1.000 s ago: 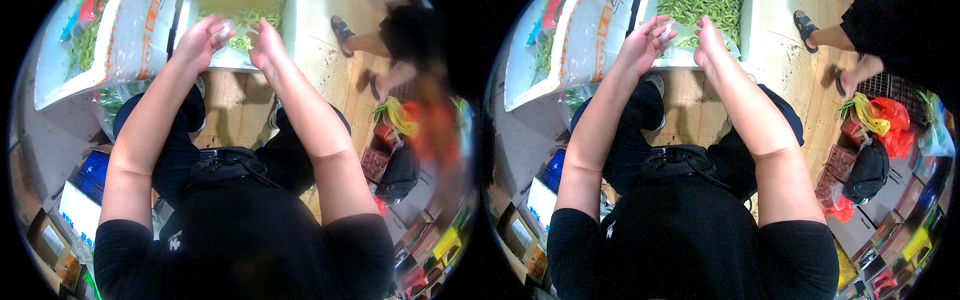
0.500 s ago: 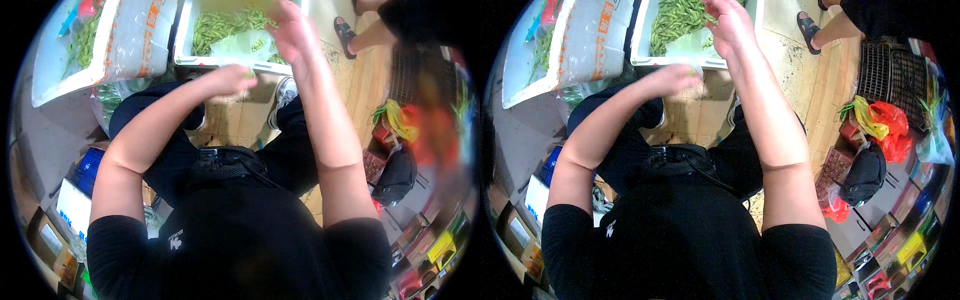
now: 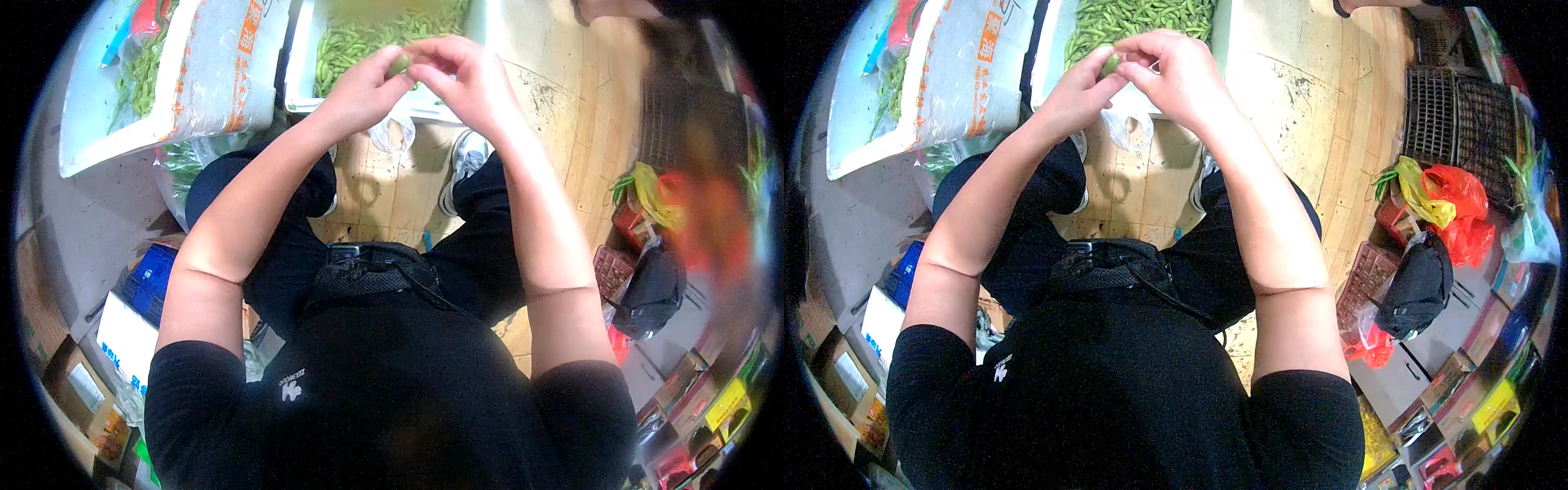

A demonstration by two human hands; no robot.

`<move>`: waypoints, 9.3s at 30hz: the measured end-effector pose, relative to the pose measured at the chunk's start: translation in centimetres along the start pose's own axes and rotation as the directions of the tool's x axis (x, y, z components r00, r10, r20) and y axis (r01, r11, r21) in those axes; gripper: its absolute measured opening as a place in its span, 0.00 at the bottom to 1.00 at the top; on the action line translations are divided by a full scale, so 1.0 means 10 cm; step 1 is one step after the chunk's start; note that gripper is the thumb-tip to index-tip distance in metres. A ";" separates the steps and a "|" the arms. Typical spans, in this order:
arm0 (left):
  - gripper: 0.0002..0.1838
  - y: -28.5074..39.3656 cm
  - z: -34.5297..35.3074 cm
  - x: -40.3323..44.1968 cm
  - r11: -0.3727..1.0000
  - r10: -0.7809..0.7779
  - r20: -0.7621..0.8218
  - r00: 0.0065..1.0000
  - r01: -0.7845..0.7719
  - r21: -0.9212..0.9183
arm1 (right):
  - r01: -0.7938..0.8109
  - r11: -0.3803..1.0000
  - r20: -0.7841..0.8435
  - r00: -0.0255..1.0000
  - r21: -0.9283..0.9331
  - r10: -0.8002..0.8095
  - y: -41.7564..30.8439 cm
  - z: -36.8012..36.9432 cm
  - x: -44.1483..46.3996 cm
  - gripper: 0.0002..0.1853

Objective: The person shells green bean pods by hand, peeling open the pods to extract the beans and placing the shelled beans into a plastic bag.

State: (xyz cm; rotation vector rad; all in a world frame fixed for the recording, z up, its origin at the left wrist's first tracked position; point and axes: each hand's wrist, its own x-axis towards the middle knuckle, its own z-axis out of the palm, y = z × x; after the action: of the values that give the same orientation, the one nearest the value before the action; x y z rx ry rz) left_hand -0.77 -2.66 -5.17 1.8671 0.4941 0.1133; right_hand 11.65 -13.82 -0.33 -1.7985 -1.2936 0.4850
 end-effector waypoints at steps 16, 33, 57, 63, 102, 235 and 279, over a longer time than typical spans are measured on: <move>0.15 0.21 0.00 -0.04 0.498 -0.163 0.147 0.976 0.210 -0.841 | 0.312 0.897 -0.157 0.914 -0.314 -0.373 0.05 0.07 0.06 0.02; 0.10 0.19 -0.17 0.00 0.496 -0.109 -0.034 0.993 0.025 -0.868 | 0.124 0.948 -0.268 0.941 -0.294 -0.206 0.24 -0.20 0.15 0.17; 0.07 0.31 -0.12 -0.14 0.890 0.191 -0.284 0.939 -0.288 -0.353 | -0.167 0.594 0.081 0.982 0.787 0.169 -0.09 0.11 0.00 0.13; 0.07 0.34 -0.13 -0.16 0.881 0.242 -0.316 0.918 -0.344 -0.325 | -0.175 0.484 0.103 0.980 0.857 0.172 -0.12 0.14 -0.01 0.13; 0.13 0.27 0.04 -1.10 0.879 -0.159 0.287 0.945 0.268 -0.394 | 0.366 0.794 0.506 0.858 -0.485 -0.086 -0.67 0.00 -0.75 0.09; 0.11 -0.33 0.77 -1.48 0.539 -0.427 -0.016 0.904 0.240 -0.807 | -0.414 0.557 0.297 0.909 0.720 0.292 0.22 0.87 -1.58 0.13; 0.11 0.71 -0.51 -1.43 0.643 -0.126 -0.336 0.933 -0.181 -0.744 | -0.536 0.325 0.358 0.806 0.779 0.471 0.30 0.87 -1.58 0.12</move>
State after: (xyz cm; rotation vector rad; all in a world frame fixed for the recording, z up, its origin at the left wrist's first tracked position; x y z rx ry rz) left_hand -13.40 -5.59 5.48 0.9874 0.5520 0.6108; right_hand 0.92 -24.92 -10.20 -1.2189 -0.2682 1.3016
